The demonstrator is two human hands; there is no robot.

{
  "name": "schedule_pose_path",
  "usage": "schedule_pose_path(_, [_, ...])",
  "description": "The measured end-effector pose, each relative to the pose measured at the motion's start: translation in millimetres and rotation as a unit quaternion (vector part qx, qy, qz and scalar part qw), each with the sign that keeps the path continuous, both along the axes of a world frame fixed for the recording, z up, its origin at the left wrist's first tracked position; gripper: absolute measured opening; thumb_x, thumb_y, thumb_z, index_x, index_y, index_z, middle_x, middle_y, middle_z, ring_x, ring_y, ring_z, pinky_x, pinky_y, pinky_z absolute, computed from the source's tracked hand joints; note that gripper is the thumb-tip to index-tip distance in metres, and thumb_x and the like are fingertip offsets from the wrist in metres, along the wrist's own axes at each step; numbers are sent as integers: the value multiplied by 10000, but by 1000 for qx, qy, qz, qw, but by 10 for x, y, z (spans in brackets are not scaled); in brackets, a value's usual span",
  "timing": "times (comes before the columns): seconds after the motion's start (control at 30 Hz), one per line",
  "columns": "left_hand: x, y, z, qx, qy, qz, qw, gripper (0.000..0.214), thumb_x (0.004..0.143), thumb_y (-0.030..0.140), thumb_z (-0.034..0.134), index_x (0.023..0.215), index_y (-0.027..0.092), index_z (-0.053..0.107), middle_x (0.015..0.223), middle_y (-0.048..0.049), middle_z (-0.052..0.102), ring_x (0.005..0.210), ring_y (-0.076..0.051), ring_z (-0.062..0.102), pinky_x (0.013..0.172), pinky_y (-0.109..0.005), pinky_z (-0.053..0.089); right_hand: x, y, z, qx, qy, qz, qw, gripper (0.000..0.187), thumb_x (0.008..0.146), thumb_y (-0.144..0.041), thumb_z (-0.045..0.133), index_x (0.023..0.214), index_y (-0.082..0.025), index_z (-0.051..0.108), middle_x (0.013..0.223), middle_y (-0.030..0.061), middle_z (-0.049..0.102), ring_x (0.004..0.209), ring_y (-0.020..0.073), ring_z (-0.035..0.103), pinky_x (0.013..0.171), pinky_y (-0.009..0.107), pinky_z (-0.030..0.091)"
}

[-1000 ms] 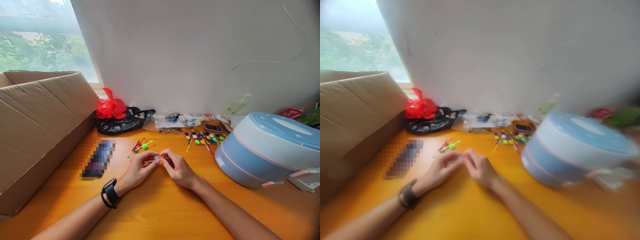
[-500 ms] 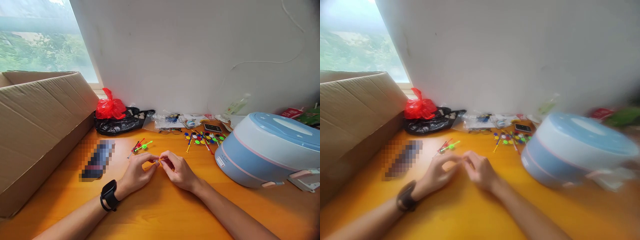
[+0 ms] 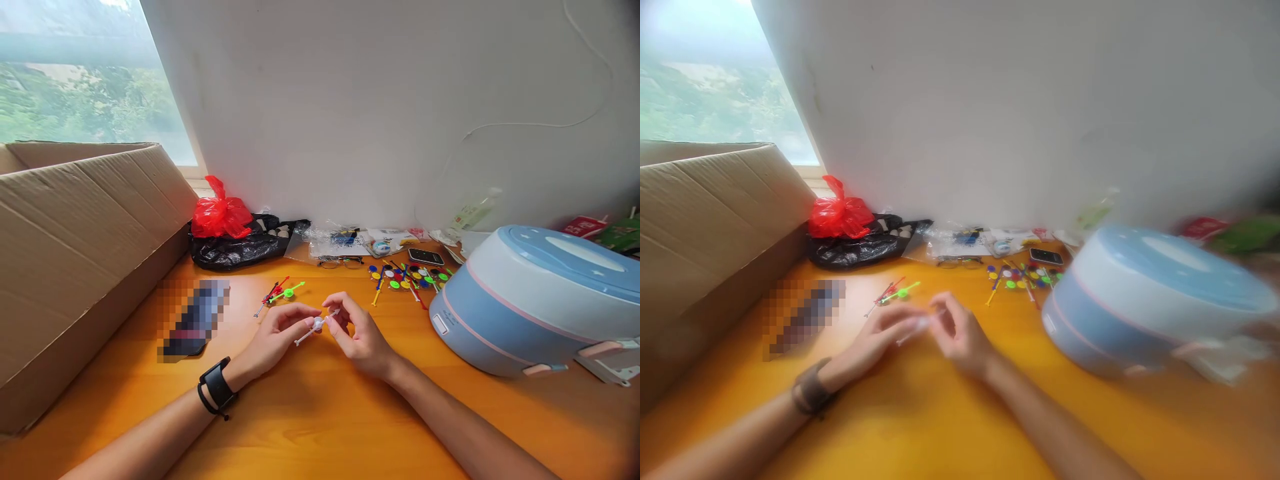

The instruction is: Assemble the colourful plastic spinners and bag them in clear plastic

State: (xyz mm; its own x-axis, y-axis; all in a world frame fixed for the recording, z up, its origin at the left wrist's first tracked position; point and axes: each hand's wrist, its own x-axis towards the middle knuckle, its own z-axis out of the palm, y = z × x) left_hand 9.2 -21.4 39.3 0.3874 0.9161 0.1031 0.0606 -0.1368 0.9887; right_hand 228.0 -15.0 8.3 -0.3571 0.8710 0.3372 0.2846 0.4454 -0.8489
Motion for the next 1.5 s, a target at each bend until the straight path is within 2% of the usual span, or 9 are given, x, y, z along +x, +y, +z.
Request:
schedule_pose_path(0.2, [-35,69,-44,-155,-113,-23,981,233,849,369,881,911,175,766,859,-37,712,791,-170,650,757,-289,516,-6,24,35,7,-21,-9,1000,166,1059,-385,592,1165,-259,611,883,11,652,734,173,602,669,300,481])
schedule_pose_path(0.37, [-75,149,-181,-239,-241,-12,941,295,784,304,946,1006,177,798,1021,-77,754,919,-176,713,912,-312,550,-11,58,67,22,-17,-10,1000,166,1076,-390,583,1064,-250,672,972,38,699,819,186,645,722,318,509])
schedule_pose_path(0.5, [-81,154,-190,-233,-229,-2,945,377,776,264,948,1109,162,804,1139,-127,754,1014,-227,734,988,-365,556,-13,83,83,28,-9,-14,999,163,1077,-381,581,1105,-256,682,1031,55,699,904,210,663,770,340,531])
schedule_pose_path(0.63, [-67,114,-130,-215,-196,-4,957,319,812,310,927,1058,149,803,1046,-117,758,919,-223,729,880,-359,566,36,106,139,100,-6,-62,993,188,1042,-372,631,1174,-254,693,1128,91,671,1060,263,632,929,404,519])
schedule_pose_path(0.73, [-65,105,-107,-215,-187,0,959,321,810,329,929,1056,164,806,986,-92,766,844,-199,711,816,-334,551,104,106,190,70,14,-87,994,277,1052,-414,604,1278,-265,665,989,59,648,900,236,611,834,381,510])
schedule_pose_path(0.93, [-73,146,-162,-208,-201,3,957,370,797,338,936,1090,156,804,1092,-128,775,966,-224,723,884,-333,555,149,62,226,-4,27,-9,1000,490,1054,-477,597,1505,-299,532,888,9,581,741,186,539,692,325,457])
schedule_pose_path(1.03, [-76,159,-189,-203,-204,17,957,384,793,339,940,1097,154,797,1099,-134,774,966,-233,731,889,-350,568,151,61,192,-52,15,51,997,384,1060,-557,555,966,-235,742,705,-4,522,617,162,454,622,323,390])
schedule_pose_path(1.13, [-76,157,-189,-206,-205,28,956,386,800,336,939,1108,158,790,1064,-121,777,909,-218,732,849,-340,573,173,72,157,-85,63,51,993,714,1079,-658,423,509,-228,421,540,-10,348,525,146,315,546,333,268])
schedule_pose_path(1.5, [-85,176,-191,-241,-258,-23,935,330,826,251,929,1108,118,824,1043,-120,788,914,-167,711,858,-261,535,187,133,153,-25,69,-6,997,707,1094,-613,464,533,-199,583,582,20,519,591,159,470,637,340,351])
